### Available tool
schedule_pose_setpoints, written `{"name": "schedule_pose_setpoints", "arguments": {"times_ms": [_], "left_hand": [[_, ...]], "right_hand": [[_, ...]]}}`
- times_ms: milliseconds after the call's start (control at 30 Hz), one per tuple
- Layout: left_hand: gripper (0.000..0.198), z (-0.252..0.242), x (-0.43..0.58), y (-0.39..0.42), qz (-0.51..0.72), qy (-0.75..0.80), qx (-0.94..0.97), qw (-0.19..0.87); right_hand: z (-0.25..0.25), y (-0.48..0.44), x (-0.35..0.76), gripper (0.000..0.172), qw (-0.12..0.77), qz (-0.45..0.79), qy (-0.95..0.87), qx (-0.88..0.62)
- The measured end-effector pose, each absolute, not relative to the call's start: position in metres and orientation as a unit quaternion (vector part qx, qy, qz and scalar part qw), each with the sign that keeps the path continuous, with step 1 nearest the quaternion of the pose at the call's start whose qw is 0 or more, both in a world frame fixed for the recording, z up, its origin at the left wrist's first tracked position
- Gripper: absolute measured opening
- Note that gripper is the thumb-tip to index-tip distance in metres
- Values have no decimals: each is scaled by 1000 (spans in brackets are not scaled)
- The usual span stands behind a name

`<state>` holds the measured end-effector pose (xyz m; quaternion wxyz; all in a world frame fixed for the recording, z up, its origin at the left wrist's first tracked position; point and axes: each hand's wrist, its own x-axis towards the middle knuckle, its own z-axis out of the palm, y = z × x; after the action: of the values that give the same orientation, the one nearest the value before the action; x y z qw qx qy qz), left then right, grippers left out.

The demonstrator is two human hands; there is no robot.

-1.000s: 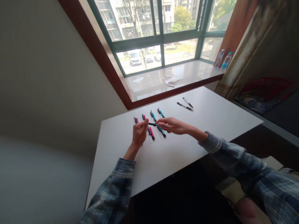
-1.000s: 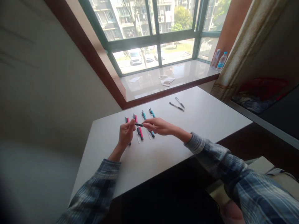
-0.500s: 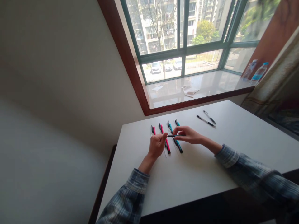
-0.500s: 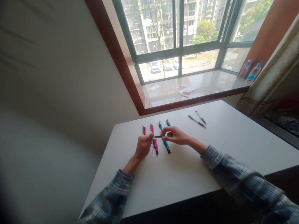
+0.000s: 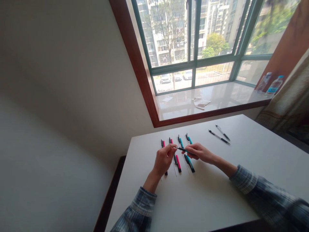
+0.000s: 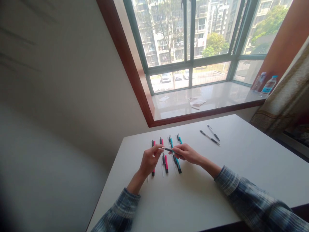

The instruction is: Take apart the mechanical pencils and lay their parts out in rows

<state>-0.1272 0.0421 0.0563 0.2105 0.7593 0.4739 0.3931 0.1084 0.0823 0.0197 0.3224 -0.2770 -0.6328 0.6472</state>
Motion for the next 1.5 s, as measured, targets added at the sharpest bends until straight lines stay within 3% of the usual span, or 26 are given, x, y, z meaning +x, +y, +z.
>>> {"name": "schedule_pose_setpoints", "arguments": {"times_ms": [300,467,700,800,933,1133,1333,1500], "left_hand": [[27,60,-122,38,362,459,782,217],[43,55,-120,38,349,472,778,224],[47,54,-119,43,416,489,722,256],[40,57,-117,46,484,487,654,317],[32,59,-112,50,551,469,500,476],[37,54,-110,51,555,452,317,623],[39,53,-106,48,475,505,517,502],[43,61,-100,39,365,481,691,397]], "right_hand": [[23,77,110,48,320,592,-680,-289],[29,74,114,38,340,516,-728,-297],[31,77,119,28,349,481,-733,-329],[32,80,121,27,374,470,-722,-343],[31,83,122,31,406,487,-684,-361],[29,84,117,33,410,530,-655,-349],[28,79,116,28,441,493,-656,-363],[40,72,117,35,391,443,-728,-346]]}}
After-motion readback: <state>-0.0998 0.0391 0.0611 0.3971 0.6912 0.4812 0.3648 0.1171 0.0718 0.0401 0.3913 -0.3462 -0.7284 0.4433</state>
